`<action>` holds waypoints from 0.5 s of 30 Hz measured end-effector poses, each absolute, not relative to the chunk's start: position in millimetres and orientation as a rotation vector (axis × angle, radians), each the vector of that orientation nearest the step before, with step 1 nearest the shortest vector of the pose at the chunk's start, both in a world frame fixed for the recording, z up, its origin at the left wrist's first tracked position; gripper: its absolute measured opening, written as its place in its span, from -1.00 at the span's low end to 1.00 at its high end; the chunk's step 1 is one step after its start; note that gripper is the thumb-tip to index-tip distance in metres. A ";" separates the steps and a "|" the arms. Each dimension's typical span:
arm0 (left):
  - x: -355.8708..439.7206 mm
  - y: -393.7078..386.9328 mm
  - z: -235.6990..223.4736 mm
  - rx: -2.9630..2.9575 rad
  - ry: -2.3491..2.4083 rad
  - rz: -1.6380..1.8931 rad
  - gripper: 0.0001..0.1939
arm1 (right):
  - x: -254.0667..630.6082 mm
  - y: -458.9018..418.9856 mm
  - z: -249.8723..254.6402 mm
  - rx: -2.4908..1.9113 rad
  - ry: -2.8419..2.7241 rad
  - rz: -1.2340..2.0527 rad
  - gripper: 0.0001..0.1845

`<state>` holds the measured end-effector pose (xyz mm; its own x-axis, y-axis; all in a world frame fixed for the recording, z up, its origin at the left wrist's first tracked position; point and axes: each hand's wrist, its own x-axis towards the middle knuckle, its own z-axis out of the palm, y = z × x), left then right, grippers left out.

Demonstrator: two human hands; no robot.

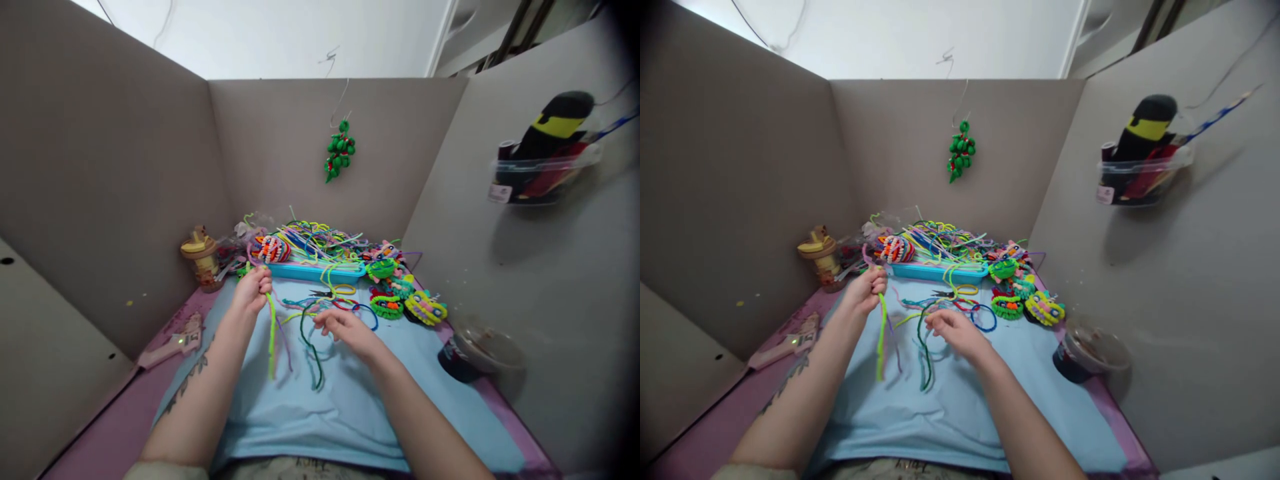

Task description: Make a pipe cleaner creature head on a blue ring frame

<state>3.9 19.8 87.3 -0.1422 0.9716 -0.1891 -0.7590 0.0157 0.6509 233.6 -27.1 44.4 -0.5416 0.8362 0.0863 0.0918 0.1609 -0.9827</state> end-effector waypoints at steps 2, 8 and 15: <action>21.8 17.7 82.9 0.389 0.750 1.501 -0.76 | 221.5 -25.1 46.8 -0.907 -1.712 1.486 -0.45; 63.9 13.9 64.5 0.422 0.743 1.484 -0.82 | 181.7 -28.4 37.0 -0.938 -1.497 1.845 -0.58; 66.9 1.2 57.7 0.476 0.768 1.357 -0.86 | 180.6 -26.6 25.3 -0.942 -1.208 1.900 -0.76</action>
